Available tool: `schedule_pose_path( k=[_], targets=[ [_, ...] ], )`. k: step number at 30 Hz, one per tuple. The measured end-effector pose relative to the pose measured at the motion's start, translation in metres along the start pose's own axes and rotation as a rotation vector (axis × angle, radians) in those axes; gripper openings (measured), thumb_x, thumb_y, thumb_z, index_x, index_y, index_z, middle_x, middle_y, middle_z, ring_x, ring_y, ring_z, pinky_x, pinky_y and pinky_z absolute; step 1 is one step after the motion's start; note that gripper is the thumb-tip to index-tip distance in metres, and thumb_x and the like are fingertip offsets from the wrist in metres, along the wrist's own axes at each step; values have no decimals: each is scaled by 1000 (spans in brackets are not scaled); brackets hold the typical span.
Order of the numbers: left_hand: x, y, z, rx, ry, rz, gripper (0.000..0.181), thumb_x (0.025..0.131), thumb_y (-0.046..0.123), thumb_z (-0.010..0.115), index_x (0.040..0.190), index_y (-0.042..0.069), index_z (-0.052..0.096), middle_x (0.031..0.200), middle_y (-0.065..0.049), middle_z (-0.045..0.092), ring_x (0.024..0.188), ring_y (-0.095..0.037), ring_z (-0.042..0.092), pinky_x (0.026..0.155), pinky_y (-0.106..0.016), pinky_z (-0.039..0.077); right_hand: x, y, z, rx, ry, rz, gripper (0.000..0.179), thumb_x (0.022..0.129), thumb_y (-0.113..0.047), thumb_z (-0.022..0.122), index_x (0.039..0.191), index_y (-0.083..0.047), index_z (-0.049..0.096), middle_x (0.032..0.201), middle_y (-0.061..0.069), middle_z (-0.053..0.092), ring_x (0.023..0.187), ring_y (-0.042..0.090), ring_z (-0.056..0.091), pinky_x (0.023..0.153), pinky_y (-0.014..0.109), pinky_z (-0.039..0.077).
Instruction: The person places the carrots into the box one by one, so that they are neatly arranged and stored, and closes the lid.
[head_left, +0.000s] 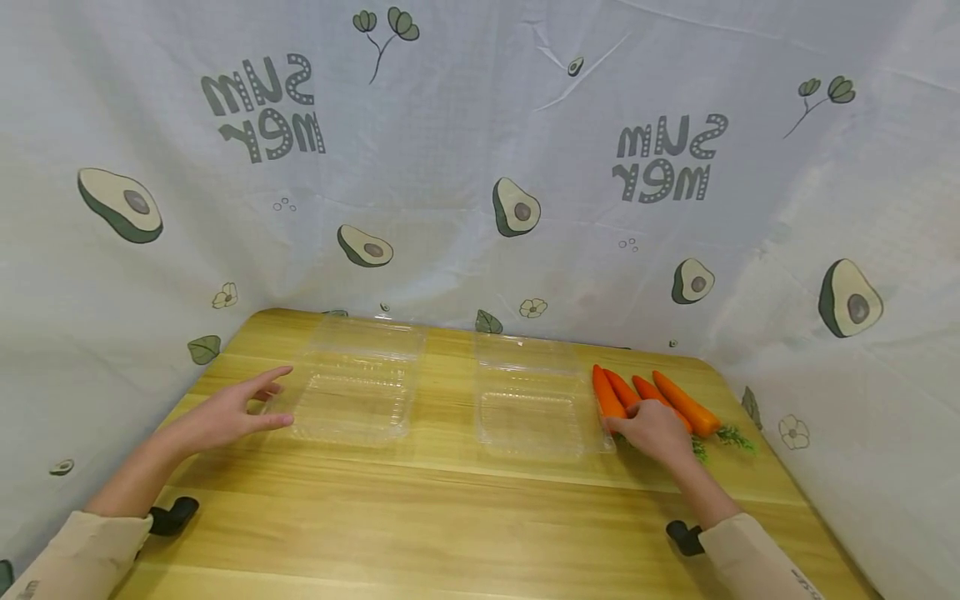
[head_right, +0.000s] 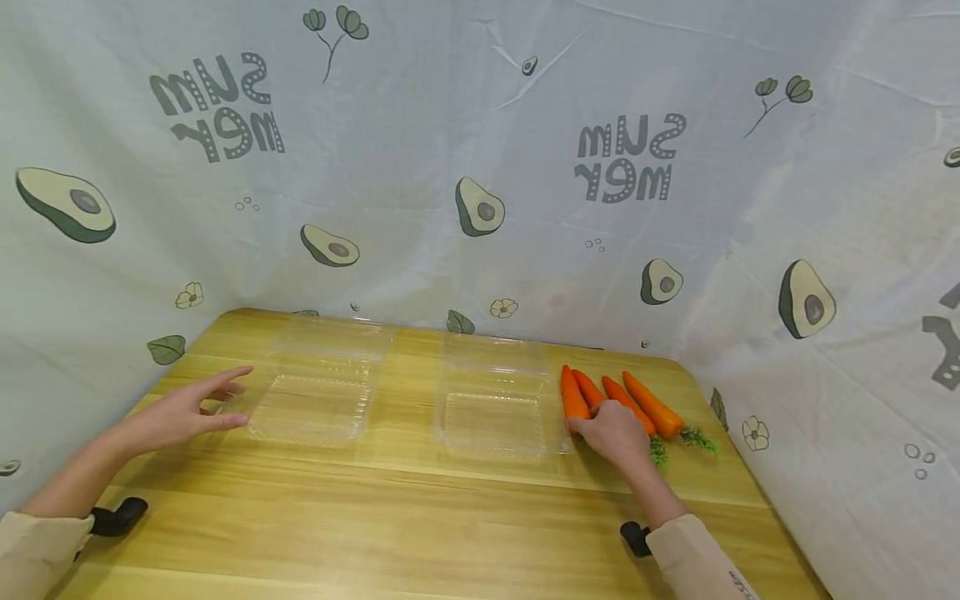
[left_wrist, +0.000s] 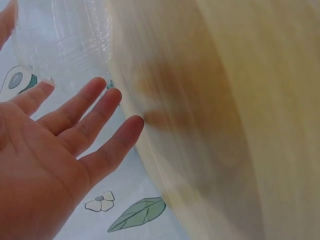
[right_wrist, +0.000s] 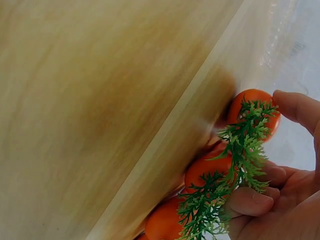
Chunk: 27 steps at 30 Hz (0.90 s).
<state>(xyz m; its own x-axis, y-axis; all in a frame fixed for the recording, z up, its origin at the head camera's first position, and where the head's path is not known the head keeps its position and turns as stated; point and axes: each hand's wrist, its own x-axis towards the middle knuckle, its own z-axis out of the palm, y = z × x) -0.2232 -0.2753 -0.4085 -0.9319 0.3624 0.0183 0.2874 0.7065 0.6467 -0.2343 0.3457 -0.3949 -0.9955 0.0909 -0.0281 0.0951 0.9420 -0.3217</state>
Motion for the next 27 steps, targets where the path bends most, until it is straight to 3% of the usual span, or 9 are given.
schedule_pose_path(
  k=[11, 19, 27],
  targets=[
    [6, 3, -1, 7, -4, -14, 82, 96, 40, 67, 158, 5, 27, 142, -30, 52, 128, -48, 50, 92, -63, 47, 12, -1, -2, 0, -22, 19, 38, 87, -38, 65, 61, -15, 49, 54, -4, 34, 52, 16, 37, 52, 30, 29],
    [9, 3, -1, 10, -2, -10, 82, 96, 38, 68, 158, 5, 27, 141, -30, 53, 127, -46, 52, 91, -60, 49, 13, 0, -6, 11, -4, 8, 34, 89, -34, 60, 61, -14, 58, 52, -4, 38, 53, 16, 40, 54, 29, 30],
    [9, 3, 0, 13, -2, -5, 81, 96, 37, 68, 158, 5, 27, 140, -31, 53, 126, -47, 52, 91, -60, 49, 14, 3, -8, 44, -15, 25, 31, 89, -34, 58, 65, -14, 55, 56, -3, 45, 54, 16, 42, 54, 30, 32]
  ],
)
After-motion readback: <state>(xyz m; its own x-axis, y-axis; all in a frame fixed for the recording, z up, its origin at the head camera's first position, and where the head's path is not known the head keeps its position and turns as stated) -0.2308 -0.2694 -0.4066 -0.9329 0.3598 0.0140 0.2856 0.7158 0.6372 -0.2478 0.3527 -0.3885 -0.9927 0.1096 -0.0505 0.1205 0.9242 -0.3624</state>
